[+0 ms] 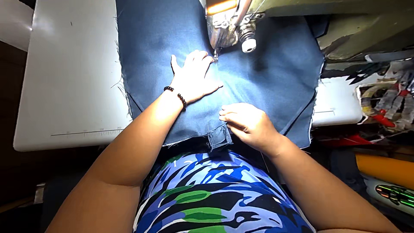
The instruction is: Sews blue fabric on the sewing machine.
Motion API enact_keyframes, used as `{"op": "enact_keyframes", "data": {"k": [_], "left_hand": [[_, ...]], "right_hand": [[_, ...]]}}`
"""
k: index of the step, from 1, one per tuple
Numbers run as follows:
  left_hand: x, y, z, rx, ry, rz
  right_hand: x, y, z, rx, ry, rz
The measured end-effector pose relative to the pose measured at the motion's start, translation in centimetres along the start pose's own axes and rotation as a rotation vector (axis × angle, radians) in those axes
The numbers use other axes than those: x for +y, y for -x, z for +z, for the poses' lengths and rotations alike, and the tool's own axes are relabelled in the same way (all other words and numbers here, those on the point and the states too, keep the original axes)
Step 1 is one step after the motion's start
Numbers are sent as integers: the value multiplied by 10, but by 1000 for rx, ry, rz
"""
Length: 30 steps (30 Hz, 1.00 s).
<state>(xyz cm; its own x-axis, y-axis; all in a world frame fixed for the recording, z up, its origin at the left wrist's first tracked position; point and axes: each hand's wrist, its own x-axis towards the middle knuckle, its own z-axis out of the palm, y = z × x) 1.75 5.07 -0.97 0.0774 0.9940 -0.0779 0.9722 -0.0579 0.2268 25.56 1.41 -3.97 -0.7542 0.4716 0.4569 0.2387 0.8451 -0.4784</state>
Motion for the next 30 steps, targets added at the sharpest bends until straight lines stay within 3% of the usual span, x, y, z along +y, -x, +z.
{"op": "enact_keyframes", "data": {"k": [12,20,30], "left_hand": [[-9,-19,-4,23,-13,-3],[-18,-35,-12,-72,-83,0],[-19,-36,-11,-19,-62,-14]], "right_hand": [[12,-13,-1,8,-1,25],[24,-24,-1,1,-20,20],[22,-25,-2,-6,-34,30]]}}
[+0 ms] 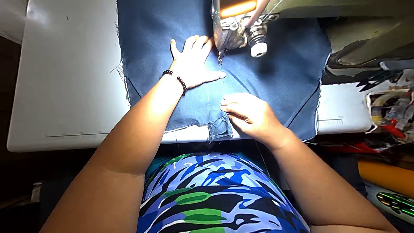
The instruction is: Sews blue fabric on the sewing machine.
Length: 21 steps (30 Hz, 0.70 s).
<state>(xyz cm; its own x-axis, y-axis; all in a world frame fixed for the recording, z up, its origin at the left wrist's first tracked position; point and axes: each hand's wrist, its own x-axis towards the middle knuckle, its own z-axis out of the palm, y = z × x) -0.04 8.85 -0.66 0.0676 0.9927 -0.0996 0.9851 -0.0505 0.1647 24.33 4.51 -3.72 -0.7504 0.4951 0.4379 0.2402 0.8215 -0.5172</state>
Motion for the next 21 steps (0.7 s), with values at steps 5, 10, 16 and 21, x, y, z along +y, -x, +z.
{"op": "enact_keyframes", "data": {"k": [5,10,16,21], "left_hand": [[-2,0,2,31,13,11],[-4,0,3,6,1,27],[-3,1,1,-4,7,32],[-2,0,-2,-33,2,30]], "right_hand": [[-5,4,-8,-109,52,2],[-9,16,-29,-275,47,8],[-17,23,-60,-157,-62,36],[-22,23,-114,-10,-10,25]]}}
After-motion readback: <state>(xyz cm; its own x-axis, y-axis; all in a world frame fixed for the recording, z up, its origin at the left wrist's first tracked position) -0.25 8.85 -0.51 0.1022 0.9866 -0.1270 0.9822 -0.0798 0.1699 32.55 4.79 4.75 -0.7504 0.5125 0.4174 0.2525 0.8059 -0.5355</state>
